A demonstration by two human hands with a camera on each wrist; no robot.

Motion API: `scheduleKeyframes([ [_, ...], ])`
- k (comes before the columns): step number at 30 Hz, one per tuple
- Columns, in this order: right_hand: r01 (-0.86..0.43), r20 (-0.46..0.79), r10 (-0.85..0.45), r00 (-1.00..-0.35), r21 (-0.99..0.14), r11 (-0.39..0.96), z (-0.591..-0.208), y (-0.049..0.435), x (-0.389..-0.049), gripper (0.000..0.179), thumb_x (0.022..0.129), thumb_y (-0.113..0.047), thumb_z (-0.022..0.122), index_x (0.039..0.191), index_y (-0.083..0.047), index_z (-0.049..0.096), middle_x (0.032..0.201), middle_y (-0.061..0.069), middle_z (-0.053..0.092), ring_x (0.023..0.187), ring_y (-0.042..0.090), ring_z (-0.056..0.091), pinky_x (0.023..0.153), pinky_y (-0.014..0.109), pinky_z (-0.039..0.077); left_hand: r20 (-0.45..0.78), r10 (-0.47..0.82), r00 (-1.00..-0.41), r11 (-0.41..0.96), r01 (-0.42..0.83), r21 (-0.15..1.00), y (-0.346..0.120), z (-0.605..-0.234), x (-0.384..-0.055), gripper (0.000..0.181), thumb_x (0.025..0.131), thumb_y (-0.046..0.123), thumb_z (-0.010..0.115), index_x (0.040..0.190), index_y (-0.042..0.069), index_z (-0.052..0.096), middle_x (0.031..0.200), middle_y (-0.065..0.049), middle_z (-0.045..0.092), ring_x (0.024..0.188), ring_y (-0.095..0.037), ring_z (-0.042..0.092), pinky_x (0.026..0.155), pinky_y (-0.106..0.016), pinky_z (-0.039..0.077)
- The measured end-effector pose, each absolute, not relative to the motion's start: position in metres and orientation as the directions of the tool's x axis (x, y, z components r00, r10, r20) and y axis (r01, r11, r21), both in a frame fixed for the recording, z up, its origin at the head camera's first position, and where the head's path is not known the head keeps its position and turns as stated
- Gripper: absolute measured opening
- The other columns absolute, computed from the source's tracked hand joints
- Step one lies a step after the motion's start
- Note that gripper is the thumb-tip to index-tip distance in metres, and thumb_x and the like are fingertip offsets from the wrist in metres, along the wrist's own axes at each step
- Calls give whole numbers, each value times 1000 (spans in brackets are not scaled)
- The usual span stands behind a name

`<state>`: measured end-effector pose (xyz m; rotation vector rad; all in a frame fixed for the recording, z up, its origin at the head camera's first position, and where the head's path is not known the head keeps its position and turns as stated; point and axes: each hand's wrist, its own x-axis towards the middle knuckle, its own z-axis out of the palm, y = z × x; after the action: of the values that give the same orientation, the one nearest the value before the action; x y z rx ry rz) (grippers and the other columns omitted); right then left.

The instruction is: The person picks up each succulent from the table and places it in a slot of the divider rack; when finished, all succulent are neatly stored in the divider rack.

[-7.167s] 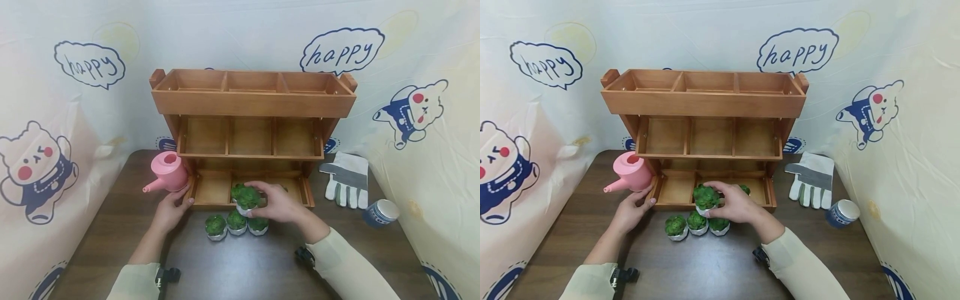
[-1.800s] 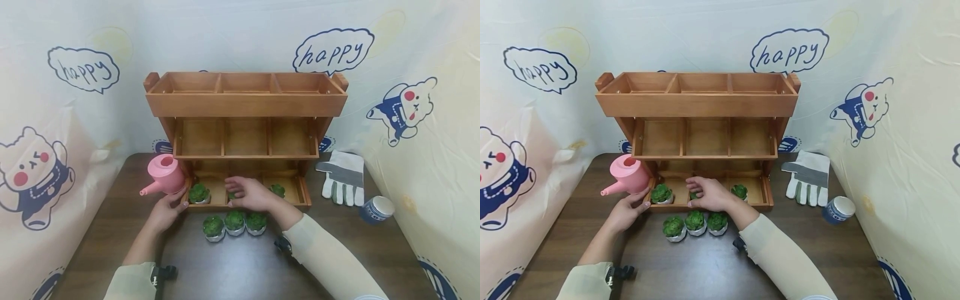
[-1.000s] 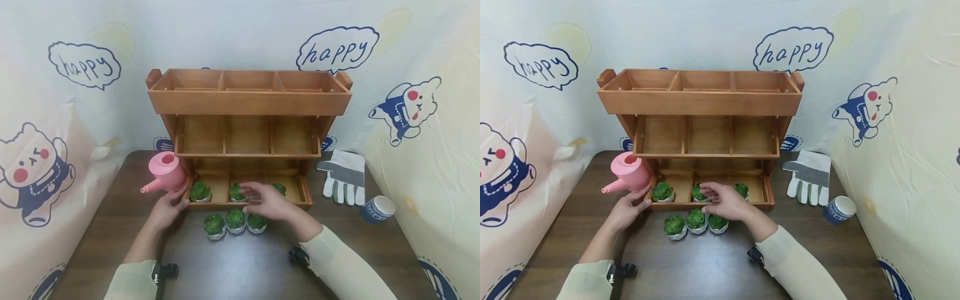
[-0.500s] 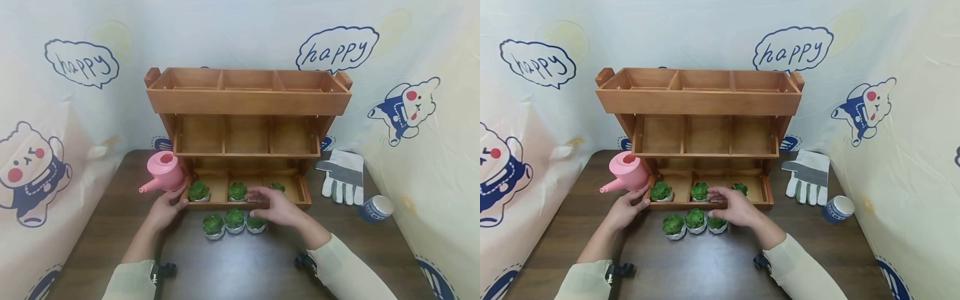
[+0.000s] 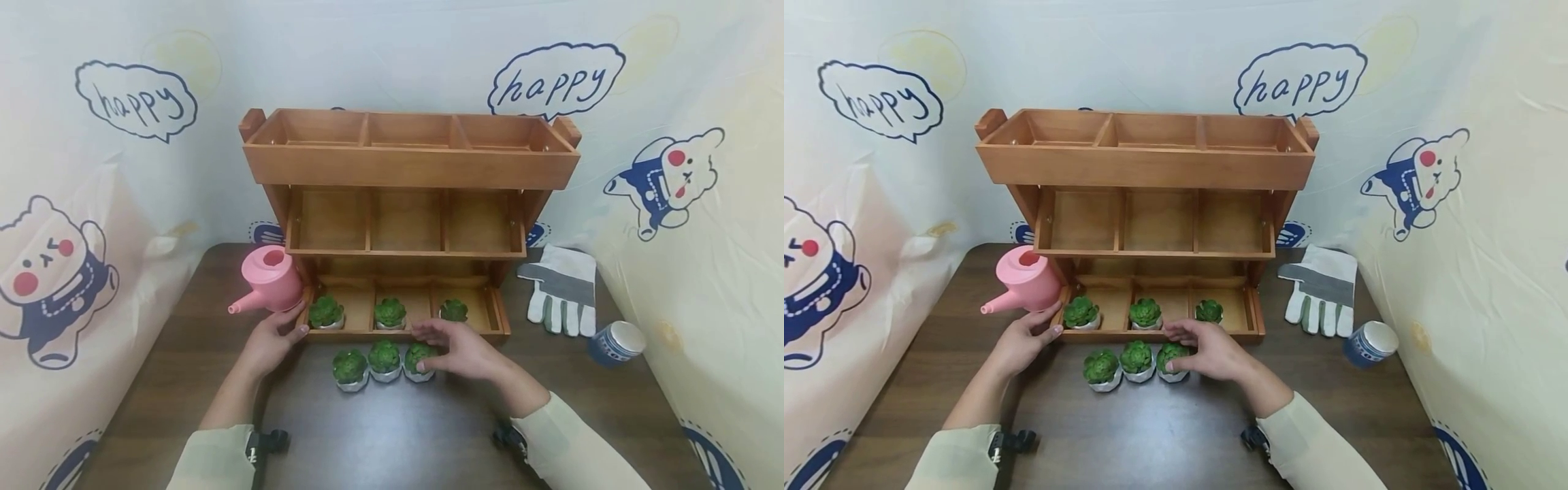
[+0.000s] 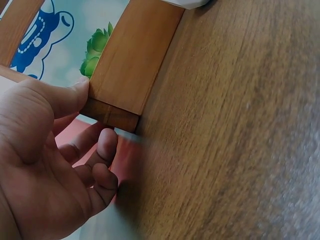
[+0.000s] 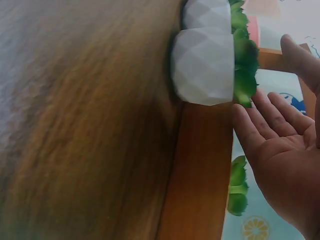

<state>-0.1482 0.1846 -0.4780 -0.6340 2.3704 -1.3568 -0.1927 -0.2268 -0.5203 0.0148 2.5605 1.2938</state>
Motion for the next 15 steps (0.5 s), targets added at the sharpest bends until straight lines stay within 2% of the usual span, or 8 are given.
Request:
scheduleKeyframes([
  [6, -207, -103, -540, -835, -851, 483, -486, 187, -148, 74, 81, -30, 91, 145, -11, 58, 140, 2, 65, 131, 21, 59, 112, 45, 47, -237, 130, -963, 599, -114, 793, -227, -520, -193, 72, 98, 44, 71, 161, 36, 38, 167, -9, 34, 150, -46, 32, 111, -79, 24],
  [15, -221, -119, -551, -826, -831, 511, -494, 187, -148, 77, 77, -20, 94, 144, -9, 58, 141, 0, 64, 135, 21, 57, 113, 46, 46, -247, 119, -962, 608, -126, 784, -227, -521, -194, 71, 98, 43, 70, 161, 33, 38, 167, -13, 34, 150, -48, 32, 110, -80, 23],
])
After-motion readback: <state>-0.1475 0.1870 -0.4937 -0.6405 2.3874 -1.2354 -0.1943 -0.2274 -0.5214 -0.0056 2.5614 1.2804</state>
